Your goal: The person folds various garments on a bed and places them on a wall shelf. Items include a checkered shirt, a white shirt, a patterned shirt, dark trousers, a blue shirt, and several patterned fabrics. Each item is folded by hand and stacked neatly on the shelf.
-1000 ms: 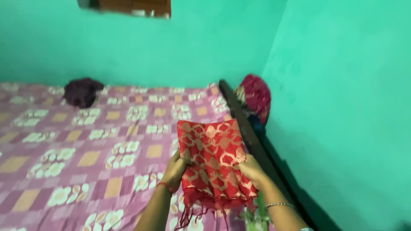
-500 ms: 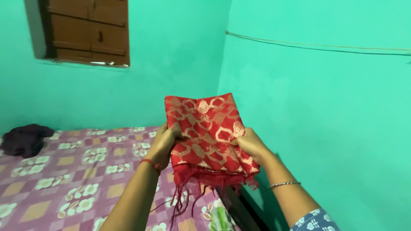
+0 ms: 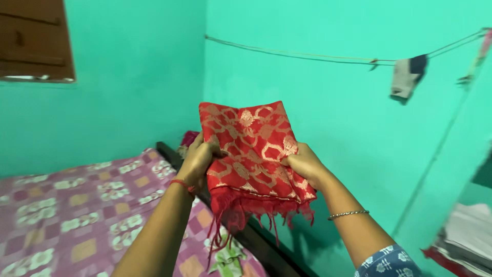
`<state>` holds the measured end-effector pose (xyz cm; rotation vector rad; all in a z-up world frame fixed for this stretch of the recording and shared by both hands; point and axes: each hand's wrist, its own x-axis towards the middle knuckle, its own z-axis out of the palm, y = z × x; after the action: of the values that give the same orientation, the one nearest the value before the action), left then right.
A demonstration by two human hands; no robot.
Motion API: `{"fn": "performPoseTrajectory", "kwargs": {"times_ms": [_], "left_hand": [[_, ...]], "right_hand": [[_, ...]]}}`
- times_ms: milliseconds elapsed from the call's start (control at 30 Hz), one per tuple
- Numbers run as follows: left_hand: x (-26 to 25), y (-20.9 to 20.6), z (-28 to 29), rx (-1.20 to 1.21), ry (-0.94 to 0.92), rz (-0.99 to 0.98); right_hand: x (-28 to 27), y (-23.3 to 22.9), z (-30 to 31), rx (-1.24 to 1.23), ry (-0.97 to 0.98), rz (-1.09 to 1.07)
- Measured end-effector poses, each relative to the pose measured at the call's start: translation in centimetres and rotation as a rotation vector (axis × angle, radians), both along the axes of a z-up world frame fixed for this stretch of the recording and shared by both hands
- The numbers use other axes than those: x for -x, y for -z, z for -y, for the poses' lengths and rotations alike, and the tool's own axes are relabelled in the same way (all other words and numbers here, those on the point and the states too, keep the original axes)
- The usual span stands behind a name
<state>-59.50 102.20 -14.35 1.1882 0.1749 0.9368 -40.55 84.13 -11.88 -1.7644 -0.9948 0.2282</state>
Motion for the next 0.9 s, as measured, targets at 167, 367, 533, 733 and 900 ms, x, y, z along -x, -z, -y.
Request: {"fn": "performPoseTrajectory", "kwargs": {"times_ms": [167,367,533,733,900], "left_hand": [[-2.1,-1.4,4.1,-0.004,0.112,0.014],[-4.7,-2.8,9.4,-0.034,0.205,0.010],[-7.2,-4.0,14.5,-0.028,0.278,-0.028],[-10.9,-5.0,22.8,0.008,0.398,0.003],[-15.1,-5.0,29.6,-0.008,0.493,0.076]], "right_hand": [[-0.7,-1.2,5.6,-0.021,0.084,0.009],[-1.6,-2.4,12.0,-0.002,0.181,0.017],[-3.6,-2.5,17.8,-0.044,0.236,0.059],[-6.4,-3.2,27.1,-0.046,0.346,0.108],[-7.6,-4.2,35.4,-0.064,0.418,0.131]]}}
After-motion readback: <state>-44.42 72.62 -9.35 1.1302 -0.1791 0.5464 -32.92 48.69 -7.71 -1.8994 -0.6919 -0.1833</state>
